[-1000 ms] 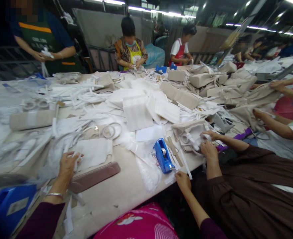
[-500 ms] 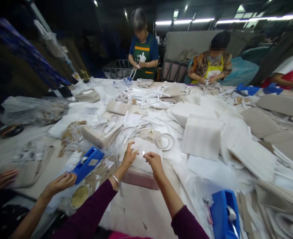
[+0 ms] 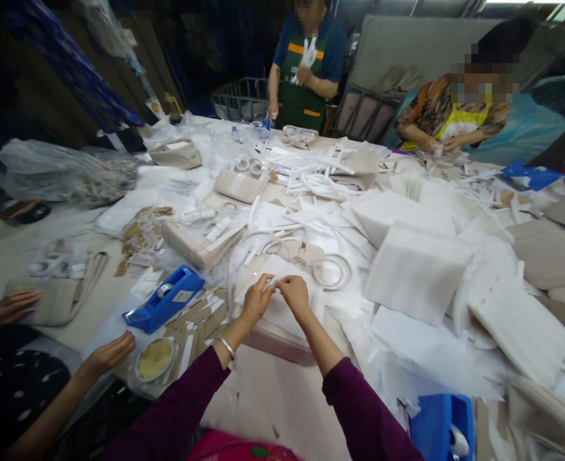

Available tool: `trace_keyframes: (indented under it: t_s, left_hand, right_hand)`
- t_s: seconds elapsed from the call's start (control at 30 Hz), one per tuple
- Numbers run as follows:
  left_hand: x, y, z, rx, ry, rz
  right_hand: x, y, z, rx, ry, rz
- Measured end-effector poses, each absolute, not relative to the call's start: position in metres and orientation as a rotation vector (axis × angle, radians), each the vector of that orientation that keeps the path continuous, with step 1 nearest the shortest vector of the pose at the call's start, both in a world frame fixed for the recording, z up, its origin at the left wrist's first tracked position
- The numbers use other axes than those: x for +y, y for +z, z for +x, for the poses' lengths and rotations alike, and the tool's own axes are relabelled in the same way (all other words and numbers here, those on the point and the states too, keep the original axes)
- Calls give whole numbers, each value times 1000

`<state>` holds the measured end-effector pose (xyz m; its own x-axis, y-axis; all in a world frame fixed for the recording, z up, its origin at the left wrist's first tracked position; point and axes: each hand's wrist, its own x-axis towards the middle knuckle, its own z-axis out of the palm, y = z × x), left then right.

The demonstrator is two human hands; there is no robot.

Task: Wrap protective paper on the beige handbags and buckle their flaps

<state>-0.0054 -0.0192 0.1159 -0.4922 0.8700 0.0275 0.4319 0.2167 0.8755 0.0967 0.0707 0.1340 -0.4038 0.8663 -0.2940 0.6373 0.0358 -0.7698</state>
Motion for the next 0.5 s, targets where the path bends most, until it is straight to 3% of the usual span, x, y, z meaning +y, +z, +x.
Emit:
trace_keyframes:
  t_s: [0.5]
  left_hand:
    - [-14, 102, -17, 1541, 1399, 866]
  right_hand:
    - [77, 115, 82, -2046, 1300, -1427]
